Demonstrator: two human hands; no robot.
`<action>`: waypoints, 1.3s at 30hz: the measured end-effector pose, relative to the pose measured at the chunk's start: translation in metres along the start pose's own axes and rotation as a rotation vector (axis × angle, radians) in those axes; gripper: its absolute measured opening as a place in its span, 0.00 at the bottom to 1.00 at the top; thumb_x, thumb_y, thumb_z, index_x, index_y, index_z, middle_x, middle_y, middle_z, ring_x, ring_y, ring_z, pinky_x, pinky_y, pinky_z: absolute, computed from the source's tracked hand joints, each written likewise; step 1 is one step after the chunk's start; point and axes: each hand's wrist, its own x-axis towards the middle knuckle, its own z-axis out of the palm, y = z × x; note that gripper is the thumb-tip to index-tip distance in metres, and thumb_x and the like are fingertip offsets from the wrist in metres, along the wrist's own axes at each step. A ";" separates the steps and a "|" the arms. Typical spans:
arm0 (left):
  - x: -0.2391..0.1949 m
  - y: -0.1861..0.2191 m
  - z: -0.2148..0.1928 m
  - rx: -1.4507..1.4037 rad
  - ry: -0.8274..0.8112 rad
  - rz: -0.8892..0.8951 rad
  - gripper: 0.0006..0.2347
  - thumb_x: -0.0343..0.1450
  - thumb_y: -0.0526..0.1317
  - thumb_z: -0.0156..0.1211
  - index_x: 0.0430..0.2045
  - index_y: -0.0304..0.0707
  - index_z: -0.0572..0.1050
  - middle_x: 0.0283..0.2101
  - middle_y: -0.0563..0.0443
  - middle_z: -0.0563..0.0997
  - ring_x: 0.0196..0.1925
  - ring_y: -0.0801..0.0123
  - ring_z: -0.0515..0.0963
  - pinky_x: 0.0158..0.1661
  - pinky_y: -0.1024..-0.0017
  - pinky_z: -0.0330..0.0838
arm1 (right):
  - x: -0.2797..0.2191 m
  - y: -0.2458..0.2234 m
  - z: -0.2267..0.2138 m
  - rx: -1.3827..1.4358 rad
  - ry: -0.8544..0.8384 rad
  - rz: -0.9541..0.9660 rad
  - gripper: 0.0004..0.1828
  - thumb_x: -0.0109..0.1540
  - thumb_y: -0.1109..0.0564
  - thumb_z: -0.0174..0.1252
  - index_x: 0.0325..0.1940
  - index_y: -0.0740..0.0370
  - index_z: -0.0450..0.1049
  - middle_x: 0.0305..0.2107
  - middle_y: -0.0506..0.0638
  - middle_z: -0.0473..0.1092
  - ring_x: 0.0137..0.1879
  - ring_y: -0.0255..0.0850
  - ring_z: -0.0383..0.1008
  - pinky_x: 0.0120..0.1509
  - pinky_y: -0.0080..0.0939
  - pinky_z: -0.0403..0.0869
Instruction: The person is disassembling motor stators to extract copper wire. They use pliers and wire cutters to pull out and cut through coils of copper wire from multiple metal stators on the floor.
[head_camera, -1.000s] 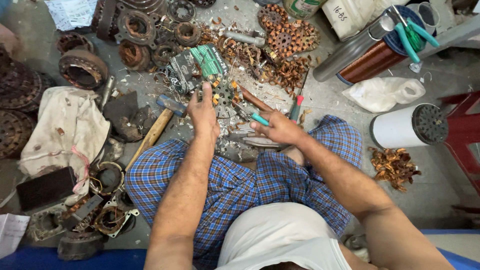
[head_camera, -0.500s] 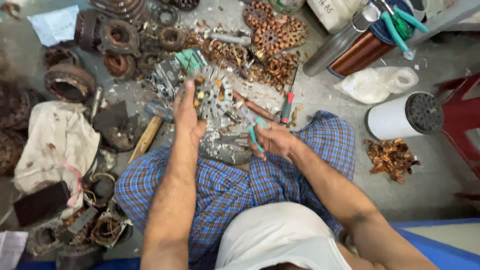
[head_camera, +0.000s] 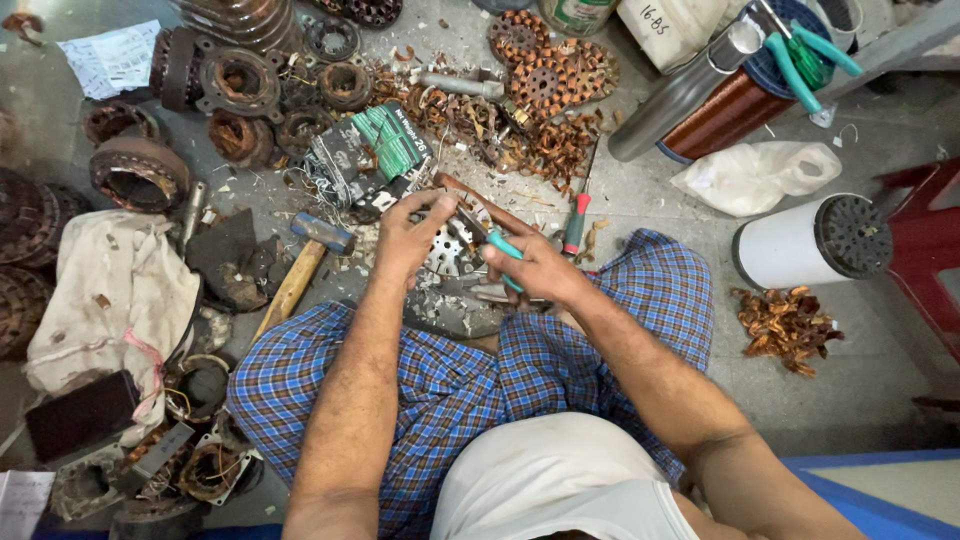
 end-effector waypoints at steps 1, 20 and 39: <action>0.000 0.000 -0.001 0.009 0.003 0.012 0.22 0.63 0.58 0.67 0.48 0.52 0.80 0.67 0.43 0.73 0.65 0.51 0.73 0.60 0.41 0.68 | 0.001 -0.005 0.000 0.015 0.001 0.033 0.30 0.68 0.36 0.53 0.32 0.68 0.78 0.44 0.34 0.63 0.22 0.37 0.76 0.24 0.36 0.77; 0.009 -0.016 -0.007 -0.011 0.045 0.078 0.22 0.68 0.56 0.64 0.47 0.39 0.81 0.57 0.41 0.80 0.61 0.56 0.77 0.60 0.50 0.71 | -0.019 -0.021 -0.017 0.386 -0.066 0.145 0.23 0.62 0.39 0.56 0.41 0.62 0.80 0.26 0.54 0.77 0.26 0.42 0.79 0.35 0.48 0.83; 0.024 -0.019 -0.016 -0.406 0.294 -0.285 0.25 0.76 0.54 0.48 0.64 0.39 0.66 0.67 0.39 0.69 0.69 0.48 0.68 0.62 0.41 0.62 | 0.049 0.043 -0.125 -1.214 0.479 0.295 0.18 0.60 0.52 0.59 0.51 0.62 0.78 0.58 0.64 0.65 0.63 0.62 0.67 0.70 0.73 0.59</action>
